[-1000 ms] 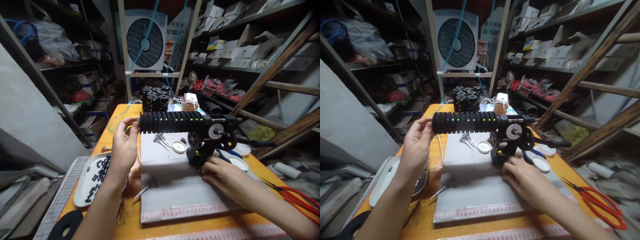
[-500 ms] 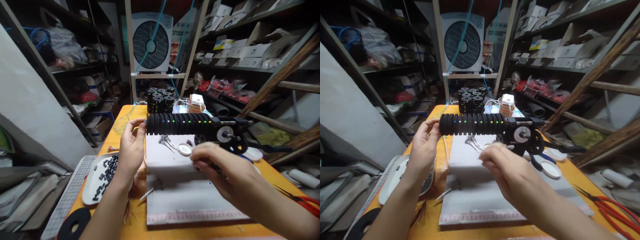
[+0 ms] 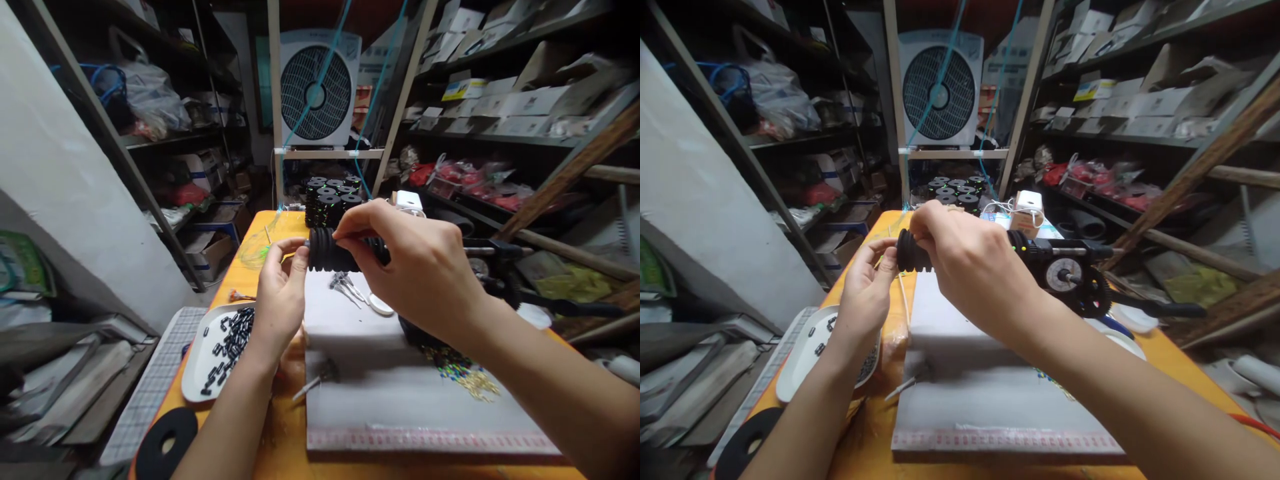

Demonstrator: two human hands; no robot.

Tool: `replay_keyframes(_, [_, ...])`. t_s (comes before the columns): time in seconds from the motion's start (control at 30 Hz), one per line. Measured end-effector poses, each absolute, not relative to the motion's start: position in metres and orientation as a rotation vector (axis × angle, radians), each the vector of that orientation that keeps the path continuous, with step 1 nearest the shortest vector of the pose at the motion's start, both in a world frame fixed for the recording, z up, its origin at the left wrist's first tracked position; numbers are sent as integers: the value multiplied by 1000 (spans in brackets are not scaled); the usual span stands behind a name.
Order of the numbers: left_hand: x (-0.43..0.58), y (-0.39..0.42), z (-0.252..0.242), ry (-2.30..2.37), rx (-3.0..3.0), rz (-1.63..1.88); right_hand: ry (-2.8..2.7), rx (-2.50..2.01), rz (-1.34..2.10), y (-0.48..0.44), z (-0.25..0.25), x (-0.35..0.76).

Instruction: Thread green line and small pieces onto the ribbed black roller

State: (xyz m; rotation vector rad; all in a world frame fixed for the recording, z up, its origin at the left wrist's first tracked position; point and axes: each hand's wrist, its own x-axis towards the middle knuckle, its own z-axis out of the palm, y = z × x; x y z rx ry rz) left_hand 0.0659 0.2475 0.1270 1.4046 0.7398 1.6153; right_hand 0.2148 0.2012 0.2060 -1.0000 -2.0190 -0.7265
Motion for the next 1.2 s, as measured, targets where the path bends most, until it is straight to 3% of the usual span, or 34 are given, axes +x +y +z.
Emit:
replay_keyframes(0.67, [67, 246, 127, 742, 1394, 1629, -2205, -1059, -978, 198, 209, 201])
replay_keyframes(0.9, [67, 244, 130, 733, 1384, 1626, -2231, -997, -526, 167, 199, 238])
replay_keyframes(1.07, [67, 244, 130, 729, 1371, 1632, -2477, -1508, 71, 125, 141, 307])
replay_keyframes(1.2, [67, 246, 129, 725, 1361, 1643, -2421, -1705, 222, 117, 96, 351])
